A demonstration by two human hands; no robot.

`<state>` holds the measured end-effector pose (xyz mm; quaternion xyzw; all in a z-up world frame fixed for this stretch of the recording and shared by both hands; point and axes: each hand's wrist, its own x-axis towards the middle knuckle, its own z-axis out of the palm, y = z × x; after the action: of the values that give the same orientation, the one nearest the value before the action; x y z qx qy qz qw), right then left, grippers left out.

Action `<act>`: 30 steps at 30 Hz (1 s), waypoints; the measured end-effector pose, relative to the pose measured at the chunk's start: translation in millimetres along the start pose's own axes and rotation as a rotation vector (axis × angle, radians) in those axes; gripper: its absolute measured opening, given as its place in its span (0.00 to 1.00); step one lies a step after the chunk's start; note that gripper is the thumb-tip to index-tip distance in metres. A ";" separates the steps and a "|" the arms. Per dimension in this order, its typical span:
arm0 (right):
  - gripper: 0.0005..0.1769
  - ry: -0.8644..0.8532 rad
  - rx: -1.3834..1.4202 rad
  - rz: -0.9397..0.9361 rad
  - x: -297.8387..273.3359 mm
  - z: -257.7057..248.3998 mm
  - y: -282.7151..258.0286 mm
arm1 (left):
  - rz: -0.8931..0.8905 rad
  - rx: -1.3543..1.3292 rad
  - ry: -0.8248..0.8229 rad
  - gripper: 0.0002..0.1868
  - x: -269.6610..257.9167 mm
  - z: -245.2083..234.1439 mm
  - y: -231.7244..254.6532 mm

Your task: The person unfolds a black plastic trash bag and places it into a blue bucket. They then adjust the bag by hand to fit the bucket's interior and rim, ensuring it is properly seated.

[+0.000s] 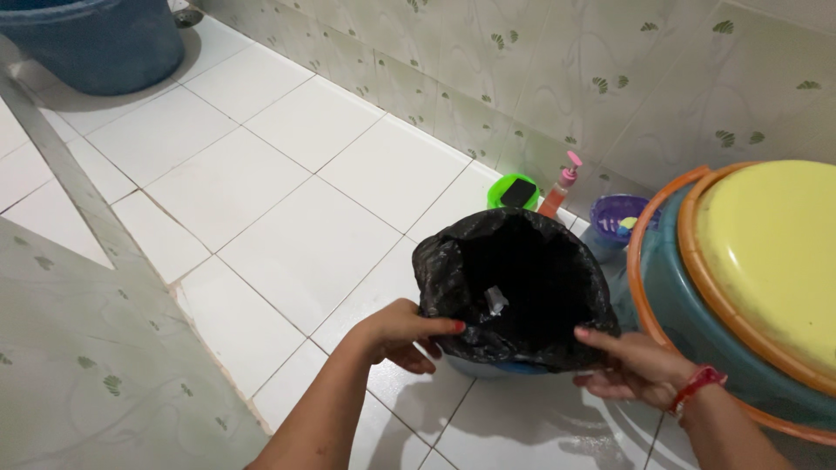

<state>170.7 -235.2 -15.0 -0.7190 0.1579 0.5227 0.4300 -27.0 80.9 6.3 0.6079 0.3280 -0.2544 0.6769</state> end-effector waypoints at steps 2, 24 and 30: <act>0.30 -0.021 -0.074 0.032 -2.8 -3.9 -0.1 | -0.020 0.069 -0.041 0.23 -0.6 -1.4 -1.5; 0.25 0.068 -0.231 -0.005 59.4 7.9 17.4 | 0.006 0.243 0.378 0.07 61.1 -2.8 -36.4; 0.26 0.058 -0.180 0.007 62.6 11.1 21.9 | -0.012 0.285 0.427 0.10 69.4 0.5 -40.6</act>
<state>174.3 -225.3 -81.4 -0.7689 0.1252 0.5152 0.3572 -11.7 78.9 -72.7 0.7351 0.4281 -0.1678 0.4982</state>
